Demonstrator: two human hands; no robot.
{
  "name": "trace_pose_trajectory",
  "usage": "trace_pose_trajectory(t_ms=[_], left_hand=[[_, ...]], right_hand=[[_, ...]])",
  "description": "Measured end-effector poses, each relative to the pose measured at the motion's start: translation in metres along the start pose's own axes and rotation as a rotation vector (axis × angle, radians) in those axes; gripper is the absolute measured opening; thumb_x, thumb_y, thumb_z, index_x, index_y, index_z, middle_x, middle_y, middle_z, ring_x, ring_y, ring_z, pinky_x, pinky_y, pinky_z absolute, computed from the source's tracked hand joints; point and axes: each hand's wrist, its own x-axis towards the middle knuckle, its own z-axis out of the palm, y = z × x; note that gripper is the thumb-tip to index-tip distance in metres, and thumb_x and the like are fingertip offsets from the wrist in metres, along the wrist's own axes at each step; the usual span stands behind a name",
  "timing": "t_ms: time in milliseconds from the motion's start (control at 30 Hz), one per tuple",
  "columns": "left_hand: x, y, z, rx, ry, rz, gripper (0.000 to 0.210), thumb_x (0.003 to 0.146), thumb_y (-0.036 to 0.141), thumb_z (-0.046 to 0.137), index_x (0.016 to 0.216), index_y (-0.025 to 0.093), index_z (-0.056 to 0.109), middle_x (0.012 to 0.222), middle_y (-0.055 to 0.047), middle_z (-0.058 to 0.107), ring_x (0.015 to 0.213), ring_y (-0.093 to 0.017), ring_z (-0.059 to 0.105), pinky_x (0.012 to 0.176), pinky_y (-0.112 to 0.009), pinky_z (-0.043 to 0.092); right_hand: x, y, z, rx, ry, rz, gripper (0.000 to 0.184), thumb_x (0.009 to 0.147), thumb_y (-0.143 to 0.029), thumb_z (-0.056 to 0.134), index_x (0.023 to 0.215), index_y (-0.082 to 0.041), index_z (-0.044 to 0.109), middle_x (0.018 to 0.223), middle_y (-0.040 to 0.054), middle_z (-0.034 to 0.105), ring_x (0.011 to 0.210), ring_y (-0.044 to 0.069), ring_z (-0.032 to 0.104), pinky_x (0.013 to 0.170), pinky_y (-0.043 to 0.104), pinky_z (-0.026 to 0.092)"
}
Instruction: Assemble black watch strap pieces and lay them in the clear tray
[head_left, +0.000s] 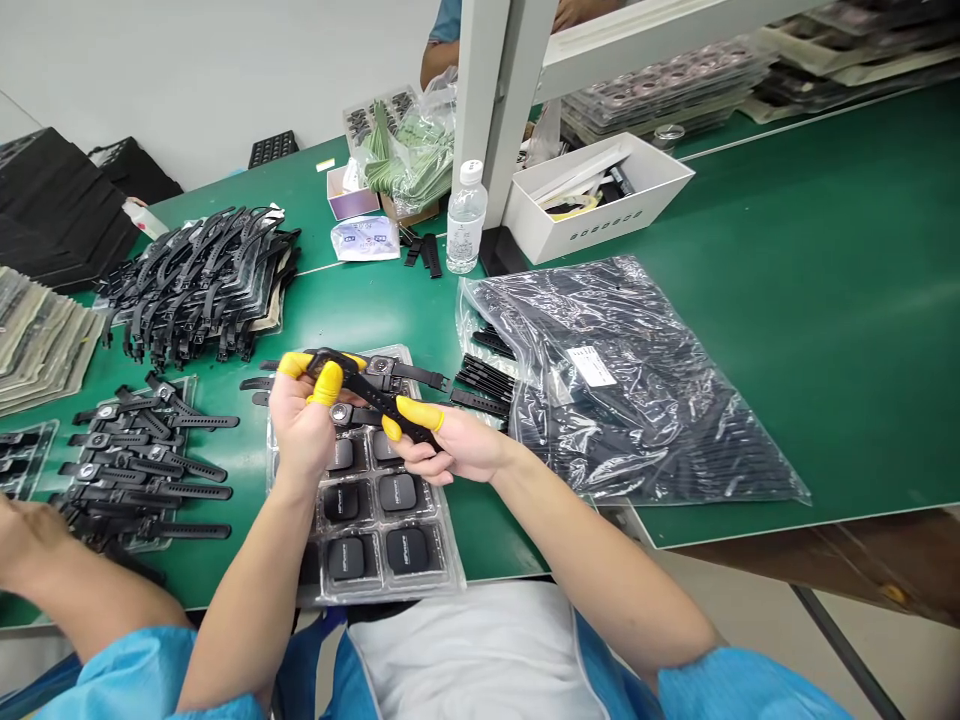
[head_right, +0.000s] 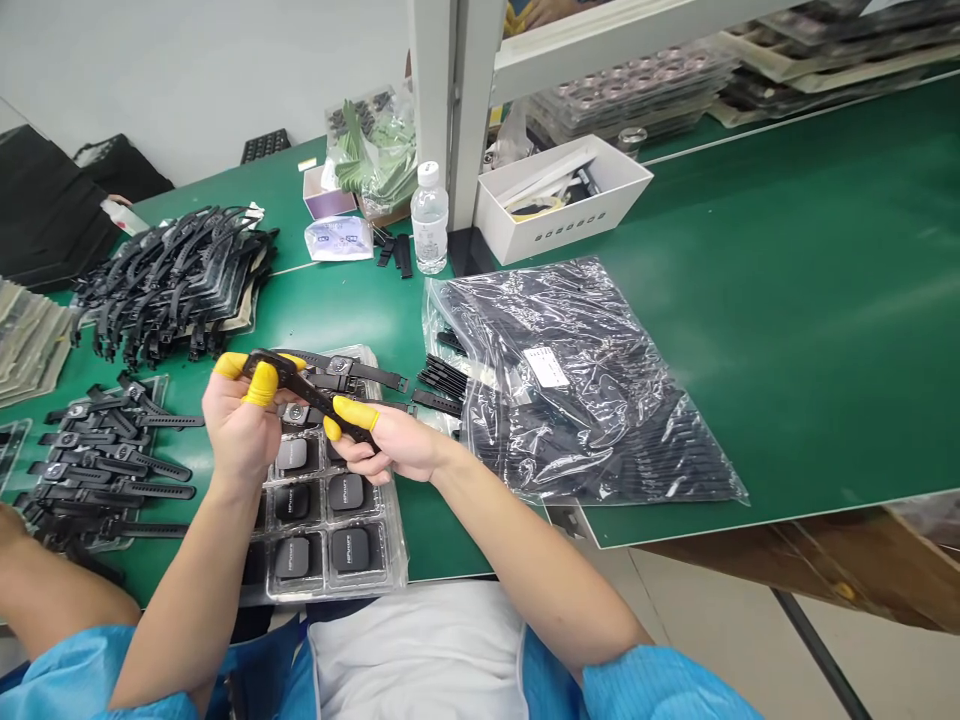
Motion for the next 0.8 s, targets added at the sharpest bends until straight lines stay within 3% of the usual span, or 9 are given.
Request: trace_pose_trajectory(t_ms=[167, 367, 467, 533, 667, 733, 800], left_hand=[[0.01, 0.004, -0.007, -0.031, 0.157, 0.091, 0.052, 0.078, 0.054, 0.091, 0.094, 0.022, 0.053, 0.087, -0.001, 0.078, 0.064, -0.016, 0.074, 0.057, -0.027, 0.061], [0.028, 0.019, -0.034, -0.04, 0.283, 0.198, 0.039, 0.09, 0.042, 0.083, 0.095, 0.026, 0.048, 0.096, 0.005, 0.079, 0.067, -0.015, 0.076, 0.06, -0.029, 0.063], [0.035, 0.031, -0.044, -0.061, 0.372, 0.294, 0.03, 0.096, 0.032, 0.076, 0.095, 0.026, 0.046, 0.095, 0.009, 0.079, 0.071, -0.013, 0.076, 0.062, -0.027, 0.064], [0.031, 0.033, -0.037, -0.031, 0.323, 0.306, 0.031, 0.094, 0.033, 0.078, 0.096, 0.025, 0.048, 0.093, 0.007, 0.079, 0.068, -0.014, 0.076, 0.058, -0.028, 0.063], [0.008, 0.019, -0.002, 0.035, 0.013, 0.106, 0.043, 0.085, 0.041, 0.087, 0.097, 0.024, 0.049, 0.091, 0.0, 0.08, 0.055, -0.015, 0.072, 0.053, -0.028, 0.06], [-0.001, 0.012, 0.01, 0.03, -0.1, 0.019, 0.044, 0.085, 0.043, 0.087, 0.097, 0.023, 0.05, 0.092, -0.002, 0.081, 0.055, -0.015, 0.072, 0.056, -0.028, 0.061], [-0.005, 0.007, 0.013, 0.006, -0.142, -0.027, 0.044, 0.085, 0.044, 0.086, 0.097, 0.022, 0.05, 0.092, -0.002, 0.081, 0.054, -0.014, 0.073, 0.058, -0.028, 0.062]], right_hand=[[0.0, 0.002, 0.002, -0.073, -0.004, 0.009, 0.045, 0.103, -0.066, 0.051, 0.09, -0.023, 0.051, 0.061, -0.0113, 0.032, 0.044, 0.006, 0.016, 0.038, 0.015, 0.024], [-0.002, 0.001, -0.003, -0.112, 0.017, 0.04, 0.045, 0.104, -0.063, 0.051, 0.087, -0.021, 0.055, 0.057, -0.0117, 0.03, 0.044, 0.006, 0.015, 0.037, 0.014, 0.021], [-0.003, -0.002, -0.005, -0.056, 0.054, -0.029, 0.045, 0.103, -0.06, 0.054, 0.087, -0.018, 0.059, 0.056, -0.012, 0.03, 0.043, 0.005, 0.013, 0.036, 0.015, 0.018], [-0.003, -0.003, -0.005, 0.02, 0.081, -0.137, 0.042, 0.1, -0.059, 0.059, 0.092, -0.018, 0.061, 0.059, -0.0119, 0.032, 0.043, 0.005, 0.012, 0.036, 0.016, 0.017], [-0.001, 0.0, -0.001, 0.016, 0.154, -0.252, 0.03, 0.091, -0.045, 0.075, 0.095, -0.021, 0.057, 0.061, -0.0125, 0.037, 0.043, 0.004, 0.015, 0.037, 0.015, 0.014], [0.0, 0.002, -0.001, -0.006, 0.164, -0.264, 0.028, 0.093, -0.044, 0.07, 0.09, -0.021, 0.055, 0.059, -0.0112, 0.04, 0.042, 0.004, 0.016, 0.037, 0.016, 0.013], [0.001, 0.005, -0.003, -0.002, 0.126, -0.267, 0.033, 0.097, -0.047, 0.061, 0.08, -0.02, 0.052, 0.057, -0.01, 0.038, 0.041, 0.004, 0.015, 0.037, 0.018, 0.012]])
